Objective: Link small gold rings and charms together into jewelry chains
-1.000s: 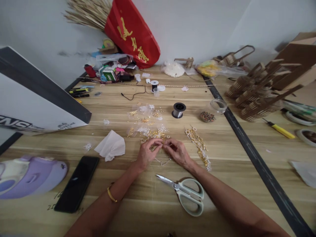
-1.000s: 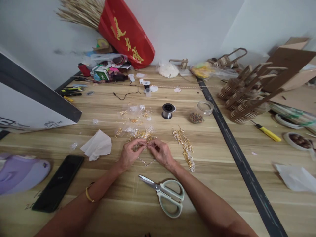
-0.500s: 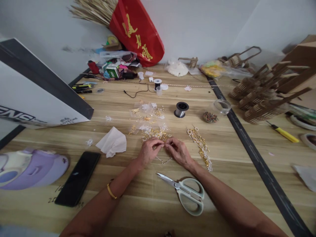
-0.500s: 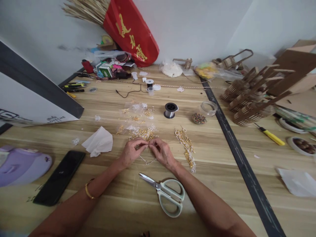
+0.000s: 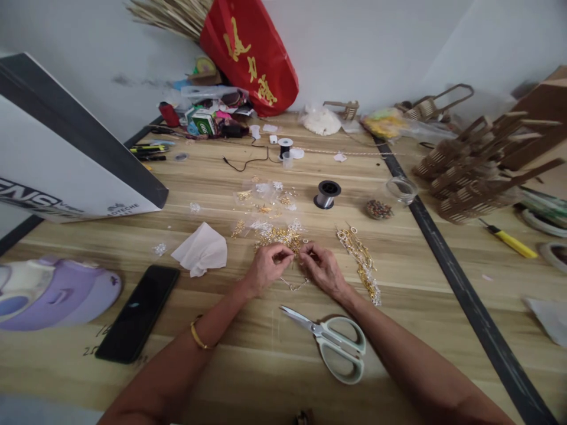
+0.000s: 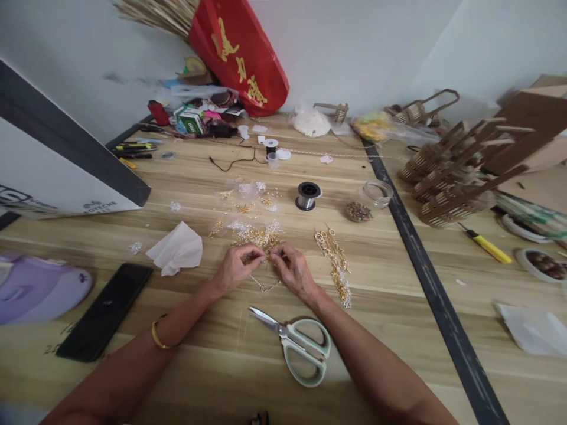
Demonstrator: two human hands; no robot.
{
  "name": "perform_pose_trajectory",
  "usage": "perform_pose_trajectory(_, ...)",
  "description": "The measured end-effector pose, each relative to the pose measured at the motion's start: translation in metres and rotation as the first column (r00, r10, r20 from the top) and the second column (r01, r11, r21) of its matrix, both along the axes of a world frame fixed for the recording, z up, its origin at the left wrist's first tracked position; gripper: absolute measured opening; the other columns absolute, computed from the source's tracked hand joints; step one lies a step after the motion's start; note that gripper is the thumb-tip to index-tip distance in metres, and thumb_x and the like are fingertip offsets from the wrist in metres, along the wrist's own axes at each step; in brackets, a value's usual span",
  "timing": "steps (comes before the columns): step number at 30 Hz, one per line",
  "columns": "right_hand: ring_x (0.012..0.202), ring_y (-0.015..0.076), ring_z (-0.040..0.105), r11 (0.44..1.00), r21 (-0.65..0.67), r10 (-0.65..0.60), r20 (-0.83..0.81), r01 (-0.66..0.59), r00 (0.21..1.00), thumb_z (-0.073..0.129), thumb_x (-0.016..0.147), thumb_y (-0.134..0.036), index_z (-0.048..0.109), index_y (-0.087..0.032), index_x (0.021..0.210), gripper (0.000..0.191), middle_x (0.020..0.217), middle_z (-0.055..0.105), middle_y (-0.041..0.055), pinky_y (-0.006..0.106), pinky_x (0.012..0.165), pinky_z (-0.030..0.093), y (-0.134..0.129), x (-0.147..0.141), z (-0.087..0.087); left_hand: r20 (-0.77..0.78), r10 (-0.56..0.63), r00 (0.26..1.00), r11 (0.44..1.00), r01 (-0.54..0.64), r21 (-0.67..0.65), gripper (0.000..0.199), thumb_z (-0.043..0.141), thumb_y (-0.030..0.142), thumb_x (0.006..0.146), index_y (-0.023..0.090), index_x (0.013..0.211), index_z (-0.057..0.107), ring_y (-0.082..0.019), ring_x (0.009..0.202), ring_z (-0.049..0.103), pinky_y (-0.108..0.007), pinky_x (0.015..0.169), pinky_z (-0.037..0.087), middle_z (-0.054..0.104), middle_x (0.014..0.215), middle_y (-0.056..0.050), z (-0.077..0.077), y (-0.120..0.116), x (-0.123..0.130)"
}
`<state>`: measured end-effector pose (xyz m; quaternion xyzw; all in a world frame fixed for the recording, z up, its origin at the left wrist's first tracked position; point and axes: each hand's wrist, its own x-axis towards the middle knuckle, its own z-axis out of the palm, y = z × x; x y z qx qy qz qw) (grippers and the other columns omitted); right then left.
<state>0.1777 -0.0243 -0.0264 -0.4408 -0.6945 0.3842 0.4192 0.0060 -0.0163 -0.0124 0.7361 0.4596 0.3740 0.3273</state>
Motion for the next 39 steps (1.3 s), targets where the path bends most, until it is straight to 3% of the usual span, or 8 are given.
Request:
perform_pose_trajectory(5, 0.063, 0.0140, 0.053, 0.999, 0.019, -0.040, -0.025, 0.040, 0.999, 0.051, 0.085, -0.033, 0.058, -0.017, 0.082, 0.017, 0.071, 0.059, 0.0027, 0.024, 0.057, 0.042, -0.001, 0.000, 0.000, 0.099, 0.047, 0.994, 0.994, -0.037, -0.107, 0.009, 0.059, 0.019, 0.075, 0.012, 0.074, 0.065, -0.012, 0.061, 0.059, -0.021, 0.058, 0.047, 0.066, 0.066, -0.004, 0.000, 0.001, 0.000)
perform_pose_trajectory(10, 0.064, 0.0149, 0.054, 0.993, 0.101, -0.058, 0.044, 0.053, 0.997, 0.051, 0.085, -0.030, 0.059, -0.018, 0.081, 0.015, 0.071, 0.060, 0.0033, 0.026, 0.060, 0.042, -0.003, -0.001, -0.001, 0.116, 0.088, 0.989, 0.992, -0.076, -0.103, 0.008, 0.060, 0.018, 0.074, 0.013, 0.073, 0.066, -0.013, 0.063, 0.060, -0.021, 0.059, 0.047, 0.067, 0.068, -0.004, -0.001, 0.002, 0.000)
perform_pose_trajectory(20, 0.059, 0.0128, 0.050, 0.982, 0.187, -0.060, 0.166, 0.028, 0.984, 0.050, 0.083, -0.024, 0.054, -0.018, 0.076, 0.009, 0.066, 0.056, 0.0015, 0.024, 0.056, 0.039, -0.007, -0.002, 0.000, 0.049, 0.059, 0.997, 0.994, -0.063, 0.091, 0.008, 0.058, 0.015, 0.075, 0.014, 0.071, 0.065, -0.013, 0.063, 0.060, -0.023, 0.062, 0.048, 0.067, 0.068, -0.004, 0.001, -0.003, 0.003)
perform_pose_trajectory(28, 0.057, 0.0112, 0.049, 0.970, 0.242, -0.057, 0.177, 0.012, 0.983, 0.051, 0.080, -0.018, 0.052, -0.018, 0.074, 0.005, 0.064, 0.054, -0.0002, 0.022, 0.054, 0.038, -0.008, -0.002, -0.001, -0.012, 0.053, 0.998, 0.943, -0.047, 0.330, 0.010, 0.055, 0.011, 0.076, 0.016, 0.070, 0.061, -0.014, 0.065, 0.058, -0.025, 0.063, 0.047, 0.064, 0.067, -0.004, -0.006, -0.003, 0.005)
perform_pose_trajectory(39, 0.054, 0.0101, 0.046, 0.969, 0.248, -0.053, 0.163, 0.011, 0.985, 0.051, 0.077, -0.015, 0.052, -0.018, 0.074, 0.004, 0.062, 0.051, -0.0015, 0.021, 0.052, 0.036, -0.008, -0.002, -0.001, -0.035, 0.033, 0.999, 0.922, -0.016, 0.388, 0.010, 0.055, 0.011, 0.077, 0.016, 0.070, 0.060, -0.014, 0.066, 0.057, -0.027, 0.064, 0.047, 0.064, 0.068, -0.004, -0.007, -0.004, 0.006)
